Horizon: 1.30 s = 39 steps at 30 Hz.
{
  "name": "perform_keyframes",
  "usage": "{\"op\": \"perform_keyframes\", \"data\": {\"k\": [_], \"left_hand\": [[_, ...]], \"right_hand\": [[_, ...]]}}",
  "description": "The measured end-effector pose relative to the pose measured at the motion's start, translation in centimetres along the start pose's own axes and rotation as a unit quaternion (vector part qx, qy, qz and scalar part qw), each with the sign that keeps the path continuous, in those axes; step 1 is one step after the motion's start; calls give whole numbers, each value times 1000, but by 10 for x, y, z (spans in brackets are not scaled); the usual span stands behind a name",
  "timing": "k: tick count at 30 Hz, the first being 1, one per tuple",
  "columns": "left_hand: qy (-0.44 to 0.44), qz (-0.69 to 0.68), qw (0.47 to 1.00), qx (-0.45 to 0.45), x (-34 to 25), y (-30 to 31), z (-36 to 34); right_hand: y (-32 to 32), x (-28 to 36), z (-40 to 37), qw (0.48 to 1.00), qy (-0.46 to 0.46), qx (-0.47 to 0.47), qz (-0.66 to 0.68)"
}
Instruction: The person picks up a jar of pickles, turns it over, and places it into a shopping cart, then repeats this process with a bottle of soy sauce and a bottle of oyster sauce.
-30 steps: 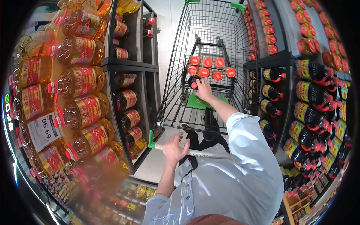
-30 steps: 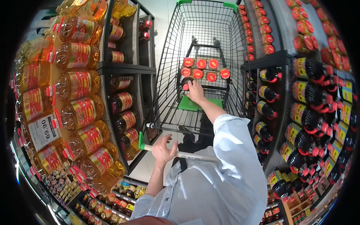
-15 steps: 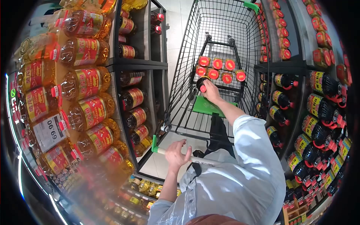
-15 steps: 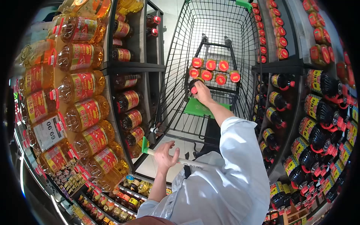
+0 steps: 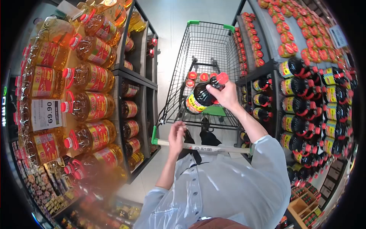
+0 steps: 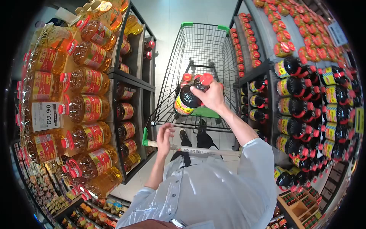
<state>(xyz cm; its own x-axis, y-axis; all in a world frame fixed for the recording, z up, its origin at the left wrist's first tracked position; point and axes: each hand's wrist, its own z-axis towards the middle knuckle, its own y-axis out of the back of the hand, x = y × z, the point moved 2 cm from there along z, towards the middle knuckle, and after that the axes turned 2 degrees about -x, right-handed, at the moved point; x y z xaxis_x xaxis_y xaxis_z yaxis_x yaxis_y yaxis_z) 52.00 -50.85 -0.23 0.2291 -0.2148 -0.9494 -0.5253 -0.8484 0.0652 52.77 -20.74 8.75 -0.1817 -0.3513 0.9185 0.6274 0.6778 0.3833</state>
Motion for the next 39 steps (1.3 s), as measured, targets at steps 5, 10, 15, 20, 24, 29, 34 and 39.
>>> {"op": "perform_keyframes", "data": {"k": [5, 10, 15, 20, 24, 29, 34, 39], "left_hand": [[162, -392, 865, 267, -48, -27, 0], [57, -316, 886, 336, -49, -19, -30], [-77, -154, 936, 307, -79, -6, -66], [-103, -119, 935, 317, -77, 1, -78], [256, -381, 736, 498, -80, -7, -75], [332, -409, 670, 523, -66, -7, -79], [302, -379, 707, 516, -52, -7, -82], [239, -307, 746, 541, -10, -6, -72]], "right_hand": [[56, 66, -42, 983, -83, -8, 164], [79, 71, -91, 953, -87, -12, 289], [79, 65, -137, 923, -75, -33, 376], [82, 77, -167, 926, -80, -63, 363], [84, 99, -190, 931, -171, -153, 284], [83, 116, -207, 928, -195, -155, 279], [84, 126, -213, 951, -179, -131, 215], [91, 134, -256, 972, -147, -116, 140]]}}
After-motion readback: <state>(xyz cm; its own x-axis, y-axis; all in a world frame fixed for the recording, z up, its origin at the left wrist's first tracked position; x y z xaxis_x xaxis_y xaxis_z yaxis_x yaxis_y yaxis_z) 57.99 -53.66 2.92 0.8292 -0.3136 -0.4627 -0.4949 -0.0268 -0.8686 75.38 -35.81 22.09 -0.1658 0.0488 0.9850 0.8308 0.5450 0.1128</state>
